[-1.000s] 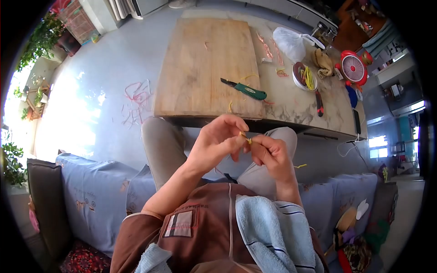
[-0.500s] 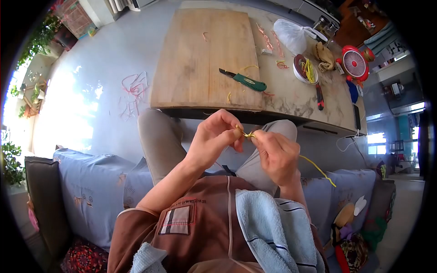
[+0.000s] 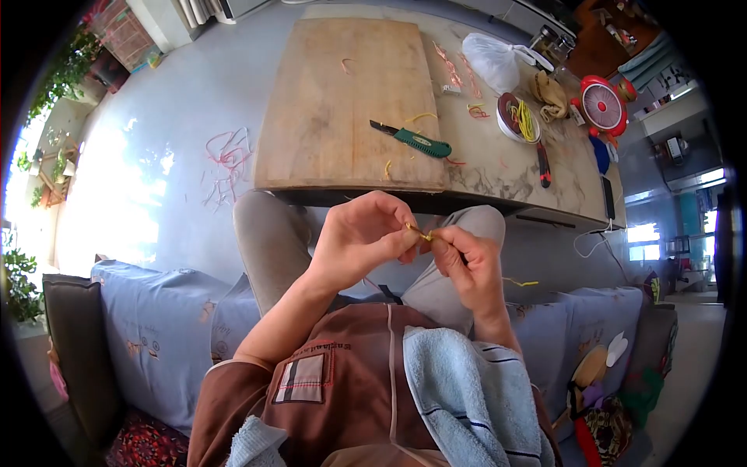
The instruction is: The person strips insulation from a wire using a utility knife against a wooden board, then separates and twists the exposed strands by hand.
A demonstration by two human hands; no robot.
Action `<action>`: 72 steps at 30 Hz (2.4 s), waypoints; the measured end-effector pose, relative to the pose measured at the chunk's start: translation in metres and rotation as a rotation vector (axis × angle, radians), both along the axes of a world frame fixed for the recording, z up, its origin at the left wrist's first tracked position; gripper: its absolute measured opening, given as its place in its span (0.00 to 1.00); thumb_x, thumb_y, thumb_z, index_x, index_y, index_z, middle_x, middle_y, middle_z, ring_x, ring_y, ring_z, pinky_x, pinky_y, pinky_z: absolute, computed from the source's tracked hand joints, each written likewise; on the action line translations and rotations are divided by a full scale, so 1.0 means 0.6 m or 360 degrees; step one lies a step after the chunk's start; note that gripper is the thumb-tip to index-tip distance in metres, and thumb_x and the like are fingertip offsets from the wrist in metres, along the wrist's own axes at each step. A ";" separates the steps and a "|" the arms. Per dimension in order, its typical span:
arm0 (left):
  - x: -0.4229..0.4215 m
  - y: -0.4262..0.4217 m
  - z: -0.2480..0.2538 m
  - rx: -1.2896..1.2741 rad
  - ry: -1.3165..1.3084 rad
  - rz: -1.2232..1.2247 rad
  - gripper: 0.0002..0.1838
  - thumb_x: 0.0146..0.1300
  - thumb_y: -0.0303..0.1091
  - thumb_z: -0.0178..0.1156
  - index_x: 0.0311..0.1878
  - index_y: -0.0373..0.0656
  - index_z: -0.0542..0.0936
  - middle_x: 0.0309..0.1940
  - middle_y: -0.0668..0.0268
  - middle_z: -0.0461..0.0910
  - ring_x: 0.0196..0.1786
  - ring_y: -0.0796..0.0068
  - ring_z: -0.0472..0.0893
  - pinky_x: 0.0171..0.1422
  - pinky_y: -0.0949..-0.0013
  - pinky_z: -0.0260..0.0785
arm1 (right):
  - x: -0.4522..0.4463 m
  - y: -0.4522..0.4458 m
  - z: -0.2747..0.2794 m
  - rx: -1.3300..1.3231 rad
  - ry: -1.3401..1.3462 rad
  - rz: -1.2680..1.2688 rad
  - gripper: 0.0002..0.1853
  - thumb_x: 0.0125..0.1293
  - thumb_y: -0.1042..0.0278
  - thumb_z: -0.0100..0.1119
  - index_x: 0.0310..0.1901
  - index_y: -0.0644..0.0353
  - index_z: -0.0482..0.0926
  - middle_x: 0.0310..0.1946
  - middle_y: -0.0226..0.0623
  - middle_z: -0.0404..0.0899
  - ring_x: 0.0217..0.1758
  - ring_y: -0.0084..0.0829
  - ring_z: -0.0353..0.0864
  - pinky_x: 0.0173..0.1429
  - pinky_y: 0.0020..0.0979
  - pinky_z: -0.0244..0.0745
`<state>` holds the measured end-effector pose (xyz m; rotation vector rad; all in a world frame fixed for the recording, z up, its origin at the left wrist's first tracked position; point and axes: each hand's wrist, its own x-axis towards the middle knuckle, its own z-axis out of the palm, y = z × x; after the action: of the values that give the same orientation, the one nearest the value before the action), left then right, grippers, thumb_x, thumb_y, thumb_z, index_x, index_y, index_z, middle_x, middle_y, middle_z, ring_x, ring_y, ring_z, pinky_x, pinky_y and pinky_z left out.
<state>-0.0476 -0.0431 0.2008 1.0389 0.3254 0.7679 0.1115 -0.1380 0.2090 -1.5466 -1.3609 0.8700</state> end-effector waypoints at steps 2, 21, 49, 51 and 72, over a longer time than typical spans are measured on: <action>-0.002 0.002 0.005 -0.0021 0.0032 -0.0023 0.04 0.57 0.21 0.57 0.36 0.33 0.74 0.27 0.63 0.78 0.30 0.78 0.77 0.34 0.76 0.70 | 0.001 -0.001 -0.003 -0.0015 0.0034 -0.0015 0.04 0.62 0.73 0.52 0.34 0.63 0.76 0.17 0.36 0.73 0.18 0.20 0.71 0.24 0.22 0.63; 0.041 0.006 -0.078 0.0233 0.0392 0.0290 0.06 0.65 0.25 0.49 0.42 0.34 0.73 0.28 0.66 0.78 0.31 0.80 0.78 0.39 0.77 0.71 | -0.015 0.007 -0.014 0.0602 -0.1260 -0.0289 0.04 0.58 0.74 0.57 0.35 0.62 0.75 0.23 0.38 0.77 0.24 0.36 0.78 0.29 0.28 0.71; 0.027 0.118 -0.226 -0.0380 0.0412 0.0450 0.11 0.69 0.37 0.47 0.39 0.39 0.74 0.20 0.72 0.71 0.18 0.89 0.60 0.20 0.83 0.51 | 0.119 0.208 -0.206 0.0528 -0.1408 -0.0372 0.14 0.54 0.70 0.61 0.44 0.58 0.75 0.41 0.36 0.75 0.47 0.37 0.73 0.50 0.37 0.67; 0.042 0.120 -0.254 -0.0493 0.0367 0.0389 0.11 0.69 0.36 0.47 0.38 0.39 0.74 0.20 0.72 0.71 0.17 0.90 0.57 0.19 0.83 0.46 | 0.141 0.252 -0.247 0.0576 -0.1481 -0.0385 0.17 0.54 0.69 0.61 0.48 0.57 0.73 0.42 0.35 0.74 0.47 0.38 0.72 0.51 0.37 0.67; 0.100 0.096 -0.307 -0.0774 0.0599 0.0179 0.12 0.68 0.37 0.48 0.34 0.40 0.75 0.18 0.72 0.72 0.13 0.90 0.57 0.15 0.81 0.45 | 0.084 0.124 -0.242 0.0406 -0.1337 -0.0394 0.19 0.51 0.64 0.65 0.47 0.44 0.79 0.30 0.26 0.71 0.33 0.30 0.73 0.34 0.30 0.71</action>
<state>0.0122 0.0144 0.0163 0.6996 0.8553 0.5485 0.1622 -0.0638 0.0638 -1.9001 -1.7011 -0.1541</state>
